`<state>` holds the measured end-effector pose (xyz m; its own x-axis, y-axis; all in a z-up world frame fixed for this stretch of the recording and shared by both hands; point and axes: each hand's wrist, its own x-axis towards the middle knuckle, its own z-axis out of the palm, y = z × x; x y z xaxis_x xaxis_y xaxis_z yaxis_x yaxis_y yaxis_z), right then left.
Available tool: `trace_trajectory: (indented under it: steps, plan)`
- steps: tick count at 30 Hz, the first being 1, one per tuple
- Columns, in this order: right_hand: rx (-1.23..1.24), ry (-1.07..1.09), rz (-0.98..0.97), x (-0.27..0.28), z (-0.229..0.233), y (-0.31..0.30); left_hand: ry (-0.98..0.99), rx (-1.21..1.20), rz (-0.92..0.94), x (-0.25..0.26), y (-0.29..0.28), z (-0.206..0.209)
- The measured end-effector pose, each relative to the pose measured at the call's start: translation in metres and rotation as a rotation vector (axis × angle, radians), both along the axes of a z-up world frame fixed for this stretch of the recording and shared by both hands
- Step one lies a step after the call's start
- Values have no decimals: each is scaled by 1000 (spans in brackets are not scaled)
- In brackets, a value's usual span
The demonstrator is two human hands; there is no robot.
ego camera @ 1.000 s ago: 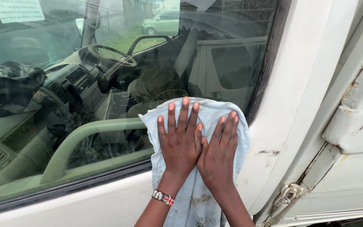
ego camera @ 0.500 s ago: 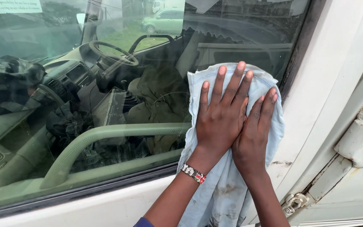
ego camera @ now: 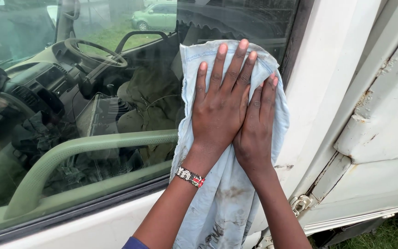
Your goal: Cleaning the window and door of a white truck using a cloth.
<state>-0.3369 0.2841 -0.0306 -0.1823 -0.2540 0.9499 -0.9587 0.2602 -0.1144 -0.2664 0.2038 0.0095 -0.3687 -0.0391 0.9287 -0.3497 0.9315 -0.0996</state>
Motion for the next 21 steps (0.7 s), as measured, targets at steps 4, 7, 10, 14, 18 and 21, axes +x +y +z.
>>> trace_trajectory:
  steps: [4, 7, 10, 14, 18, 21]
  plan:
    - [-3, 71, 37, 2, -53, 4, 34, -15, 90, 4, 3, -52]
    - [98, -6, 35, 15, -80, 14, -28, 34, 87, 14, 9, -85]
    - [82, 52, -20, 13, -82, 13, -33, 84, 48, 9, 11, -88]
    - [55, 52, -19, 13, -69, 12, -28, 92, 55, 8, 14, -75]
    - [97, 26, -56, 3, -35, 17, -16, 53, -10, -5, 18, -44]
    - [69, 55, -27, -7, -4, 21, -19, -7, -4, -18, 16, -11]
